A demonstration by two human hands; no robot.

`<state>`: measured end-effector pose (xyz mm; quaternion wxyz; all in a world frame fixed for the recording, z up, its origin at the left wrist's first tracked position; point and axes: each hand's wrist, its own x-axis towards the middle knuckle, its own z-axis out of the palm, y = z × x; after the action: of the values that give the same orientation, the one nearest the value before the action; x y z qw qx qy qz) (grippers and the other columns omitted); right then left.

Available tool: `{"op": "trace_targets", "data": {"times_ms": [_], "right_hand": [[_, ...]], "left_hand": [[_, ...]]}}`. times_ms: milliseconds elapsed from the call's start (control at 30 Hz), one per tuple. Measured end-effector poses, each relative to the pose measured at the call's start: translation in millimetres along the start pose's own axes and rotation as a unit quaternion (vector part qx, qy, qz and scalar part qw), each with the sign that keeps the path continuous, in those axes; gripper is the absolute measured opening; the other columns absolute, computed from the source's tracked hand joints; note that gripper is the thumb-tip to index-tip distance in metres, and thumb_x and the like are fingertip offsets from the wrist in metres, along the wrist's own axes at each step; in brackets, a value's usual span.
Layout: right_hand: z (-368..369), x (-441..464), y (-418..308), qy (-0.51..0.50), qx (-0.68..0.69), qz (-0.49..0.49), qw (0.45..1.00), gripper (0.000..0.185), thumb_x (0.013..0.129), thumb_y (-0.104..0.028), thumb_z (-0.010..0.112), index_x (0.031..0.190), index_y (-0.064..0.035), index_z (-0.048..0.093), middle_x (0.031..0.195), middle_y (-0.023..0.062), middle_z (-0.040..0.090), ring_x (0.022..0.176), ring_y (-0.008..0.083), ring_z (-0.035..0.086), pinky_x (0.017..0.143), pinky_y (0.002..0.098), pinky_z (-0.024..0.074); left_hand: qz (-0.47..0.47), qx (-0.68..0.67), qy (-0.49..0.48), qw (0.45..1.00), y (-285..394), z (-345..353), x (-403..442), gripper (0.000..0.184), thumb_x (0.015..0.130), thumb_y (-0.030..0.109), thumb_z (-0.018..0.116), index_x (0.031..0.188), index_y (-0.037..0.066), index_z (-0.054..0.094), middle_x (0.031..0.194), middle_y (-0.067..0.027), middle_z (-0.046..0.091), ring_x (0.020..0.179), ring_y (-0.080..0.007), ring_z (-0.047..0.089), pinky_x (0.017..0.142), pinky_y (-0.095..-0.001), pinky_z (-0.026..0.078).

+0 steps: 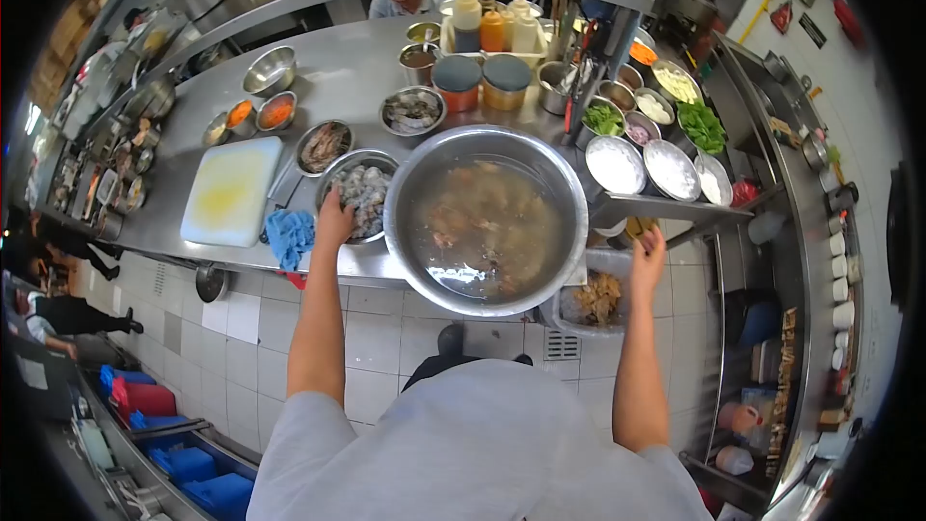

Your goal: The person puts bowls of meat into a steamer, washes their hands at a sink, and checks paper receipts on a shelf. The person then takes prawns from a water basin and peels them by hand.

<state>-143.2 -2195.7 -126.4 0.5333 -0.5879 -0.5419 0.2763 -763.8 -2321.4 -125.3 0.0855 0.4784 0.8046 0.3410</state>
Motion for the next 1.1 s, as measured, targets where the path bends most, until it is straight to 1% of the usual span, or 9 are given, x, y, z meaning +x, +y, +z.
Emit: {"op": "trace_targets", "data": {"times_ms": [100, 233, 300, 467, 633, 967, 1033, 1067, 1100], "right_hand": [[48.7, -22.3, -106.5, -0.122, -0.030, -0.108, 0.986, 0.048, 0.086, 0.000, 0.061, 0.132, -0.0068, 0.052, 0.121, 0.0115, 0.057, 0.112, 0.0226, 0.055, 0.096, 0.0365, 0.0449], [113.0, -47.3, -140.5, -0.331, -0.160, -0.257, 0.894, 0.039, 0.082, -0.004, 0.063, 0.121, -0.0031, 0.057, 0.115, 0.0180, 0.059, 0.107, 0.0324, 0.059, 0.092, 0.0395, 0.0490], [143.8, -54.6, -138.4, -0.372, -0.201, -0.272, 0.865, 0.034, 0.083, -0.007, 0.061, 0.117, -0.0028, 0.059, 0.114, 0.0191, 0.060, 0.106, 0.0344, 0.060, 0.090, 0.0414, 0.0504], [197.5, -61.7, -108.2, -0.403, -0.469, -0.034, 0.785, 0.032, 0.082, -0.016, 0.063, 0.113, -0.0065, 0.059, 0.111, 0.0228, 0.065, 0.105, 0.0348, 0.064, 0.090, 0.0449, 0.0502], [193.0, -78.0, -93.8, -0.586, -0.364, -0.199, 0.696, 0.026, 0.079, -0.021, 0.064, 0.101, -0.0075, 0.066, 0.101, 0.0163, 0.070, 0.097, 0.0340, 0.066, 0.086, 0.0453, 0.0514], [156.0, -30.6, -101.8, -0.558, -0.343, -0.125, 0.746, 0.021, 0.078, -0.025, 0.066, 0.088, -0.0080, 0.073, 0.089, 0.0163, 0.071, 0.085, 0.0344, 0.068, 0.076, 0.0447, 0.0531], [151.6, -17.3, -113.0, -0.581, -0.319, 0.025, 0.748, 0.021, 0.078, -0.024, 0.064, 0.082, -0.0045, 0.072, 0.084, 0.0183, 0.070, 0.080, 0.0366, 0.068, 0.074, 0.0444, 0.0536], [149.1, -14.5, -116.8, -0.572, -0.291, 0.060, 0.765, 0.013, 0.083, -0.015, 0.063, 0.085, -0.0037, 0.069, 0.064, 0.0079, 0.065, 0.052, 0.0151, 0.060, 0.052, 0.0318, 0.0491], [150.7, -13.2, -111.5, -0.574, -0.289, 0.061, 0.764, 0.013, 0.083, -0.015, 0.063, 0.085, -0.0037, 0.069, 0.064, 0.0079, 0.065, 0.052, 0.0151, 0.060, 0.052, 0.0318, 0.0491]], "left_hand": [[0.003, 0.186, 0.053, 0.981, 25.5, 1.4, -5.2, 0.057, 0.082, 0.016, 0.067, 0.135, 0.001, 0.049, 0.143, -0.0283, 0.041, 0.132, -0.0464, 0.039, 0.110, -0.0483, 0.034], [0.191, 0.077, 0.122, 0.971, 131.0, 5.4, -16.3, 0.046, 0.082, 0.013, 0.065, 0.125, 0.002, 0.057, 0.138, -0.0265, 0.047, 0.129, -0.0455, 0.042, 0.109, -0.0499, 0.035], [0.250, -0.049, -0.032, 0.966, 167.9, 33.1, -22.4, 0.039, 0.083, 0.012, 0.064, 0.120, 0.003, 0.060, 0.131, -0.0232, 0.054, 0.124, -0.0412, 0.049, 0.106, -0.0463, 0.039], [0.234, -0.011, -0.180, 0.955, 207.3, 119.4, -19.3, 0.036, 0.086, 0.010, 0.059, 0.121, 0.004, 0.060, 0.130, -0.0170, 0.057, 0.120, -0.0342, 0.054, 0.101, -0.0414, 0.045], [0.148, 0.014, -0.142, 0.979, 198.9, 185.8, -10.1, 0.047, 0.082, 0.010, 0.062, 0.129, 0.007, 0.055, 0.135, -0.0182, 0.053, 0.120, -0.0373, 0.054, 0.100, -0.0439, 0.046], [0.184, 0.151, -0.337, 0.911, 210.3, 194.8, -5.4, 0.038, 0.085, 0.018, 0.055, 0.121, 0.006, 0.060, 0.124, -0.0242, 0.059, 0.113, -0.0381, 0.059, 0.096, -0.0456, 0.049], [0.142, 0.130, -0.292, 0.937, 197.9, 211.6, -6.3, 0.033, 0.086, 0.017, 0.054, 0.116, 0.004, 0.061, 0.118, -0.0249, 0.062, 0.107, -0.0378, 0.062, 0.093, -0.0459, 0.050], [0.140, 0.130, -0.292, 0.937, 197.7, 207.4, -8.5, 0.033, 0.086, 0.017, 0.054, 0.116, 0.004, 0.061, 0.118, -0.0249, 0.062, 0.107, -0.0378, 0.062, 0.093, -0.0459, 0.050], [0.143, 0.096, -0.280, 0.944, 196.5, 202.2, -10.3, 0.031, 0.087, 0.016, 0.054, 0.114, 0.003, 0.060, 0.113, -0.0253, 0.063, 0.105, -0.0391, 0.062, 0.091, -0.0471, 0.050]]}}
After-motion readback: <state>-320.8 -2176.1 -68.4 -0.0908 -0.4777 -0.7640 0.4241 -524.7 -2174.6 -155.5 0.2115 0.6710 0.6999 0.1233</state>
